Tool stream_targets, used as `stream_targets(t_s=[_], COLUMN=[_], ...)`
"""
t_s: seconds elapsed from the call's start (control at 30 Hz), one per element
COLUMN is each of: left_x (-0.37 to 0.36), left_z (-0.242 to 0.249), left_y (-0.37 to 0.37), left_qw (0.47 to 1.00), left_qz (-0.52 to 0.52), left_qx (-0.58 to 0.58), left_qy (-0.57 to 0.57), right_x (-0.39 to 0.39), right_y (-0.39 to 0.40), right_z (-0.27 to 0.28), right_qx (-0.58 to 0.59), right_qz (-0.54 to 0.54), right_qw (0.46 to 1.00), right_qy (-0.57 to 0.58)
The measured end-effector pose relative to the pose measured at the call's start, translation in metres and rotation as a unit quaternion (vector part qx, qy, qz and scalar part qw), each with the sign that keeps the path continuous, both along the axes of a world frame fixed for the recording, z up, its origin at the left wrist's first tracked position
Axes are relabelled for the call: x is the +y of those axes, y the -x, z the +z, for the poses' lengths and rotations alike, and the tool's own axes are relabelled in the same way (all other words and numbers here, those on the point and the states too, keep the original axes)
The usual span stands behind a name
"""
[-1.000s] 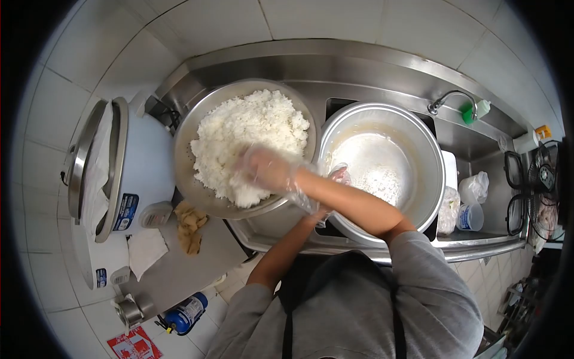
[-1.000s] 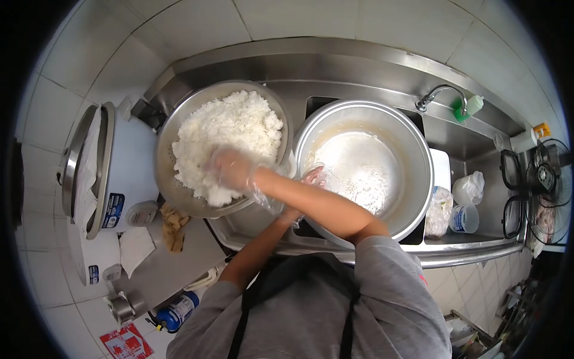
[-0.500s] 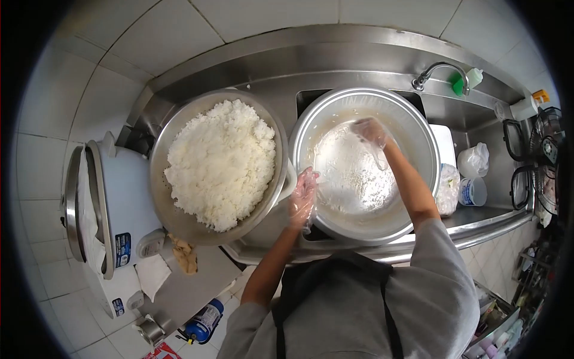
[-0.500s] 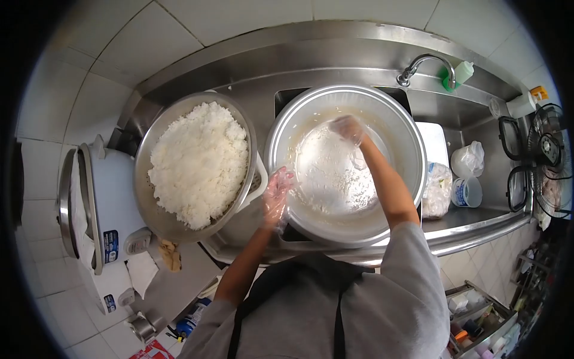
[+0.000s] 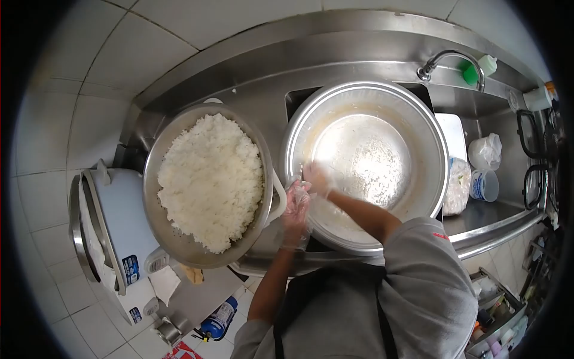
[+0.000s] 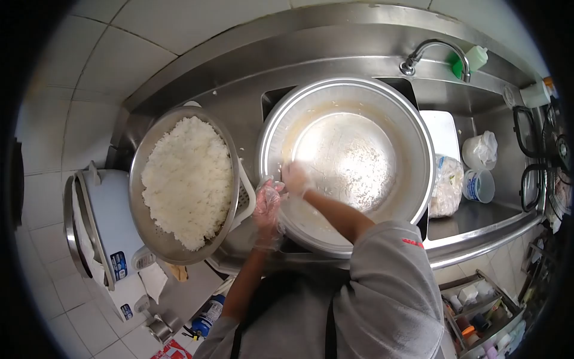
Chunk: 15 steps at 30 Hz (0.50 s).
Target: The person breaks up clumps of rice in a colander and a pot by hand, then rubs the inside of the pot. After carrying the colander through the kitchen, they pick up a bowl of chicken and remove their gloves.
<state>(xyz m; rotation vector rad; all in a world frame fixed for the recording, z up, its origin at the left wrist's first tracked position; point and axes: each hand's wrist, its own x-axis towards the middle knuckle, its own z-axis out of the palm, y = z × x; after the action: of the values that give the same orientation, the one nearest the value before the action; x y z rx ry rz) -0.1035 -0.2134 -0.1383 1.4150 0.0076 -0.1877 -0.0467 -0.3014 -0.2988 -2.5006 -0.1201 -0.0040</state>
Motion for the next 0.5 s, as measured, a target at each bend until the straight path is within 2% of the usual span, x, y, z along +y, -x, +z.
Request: stream_targets(t_s=[0.07, 0.13, 0.2, 0.23, 0.27, 0.3, 0.33, 0.37, 0.43, 0.47, 0.5], left_x=[-0.001, -0.001, -0.002, -0.001, 0.001, 0.002, 0.002, 0.003, 0.002, 0.002, 0.001], left_z=[0.006, 0.001, 0.001, 0.002, 0.004, 0.006, 0.009, 0.01, 0.009, 0.009, 0.009], left_y=[0.004, 0.004, 0.002, 0.003, 0.003, 0.001, 0.001, 0.003, 0.007, 0.002, -0.001], left_qw=[0.999, 0.999, 0.999, 1.0, 1.0, 1.0, 0.999, 0.998, 0.998, 0.997, 0.997], left_qz=[-0.009, -0.011, -0.005, -0.011, -0.017, -0.014, -0.02, -0.028, -0.03, -0.033, -0.035], left_qx=[0.021, 0.027, 0.026, 0.007, -0.013, -0.017, -0.014, -0.012, -0.023, -0.037, -0.041], left_qy=[0.024, 0.028, 0.029, 0.005, -0.021, -0.02, -0.039, -0.059, -0.057, -0.055, -0.051], right_x=[-0.011, -0.044, -0.084, -0.103, -0.121, -0.134, -0.136, -0.139, -0.136, -0.135, -0.137], right_y=[0.047, 0.075, 0.089, 0.088, 0.077, 0.057, 0.034, 0.009, 0.025, 0.047, 0.066], right_z=[0.062, 0.068, 0.051, 0.029, -0.003, -0.021, 0.012, 0.05, 0.058, 0.012, -0.036], right_qx=[0.228, 0.374, 0.269, 0.27, 0.029, -0.216, -0.026, -0.019, 0.098, -0.107, -0.285], right_qz=[-0.021, 0.116, 0.34, 0.341, 0.344, 0.323, 0.142, 0.059, 0.033, 0.238, 0.398], right_qw=[0.966, 0.92, 0.896, 0.896, 0.915, 0.867, 0.989, 0.998, 0.985, 0.944, 0.712], right_qy=[-0.124, -0.03, 0.092, 0.095, 0.211, 0.312, 0.041, -0.001, -0.134, 0.203, 0.503])
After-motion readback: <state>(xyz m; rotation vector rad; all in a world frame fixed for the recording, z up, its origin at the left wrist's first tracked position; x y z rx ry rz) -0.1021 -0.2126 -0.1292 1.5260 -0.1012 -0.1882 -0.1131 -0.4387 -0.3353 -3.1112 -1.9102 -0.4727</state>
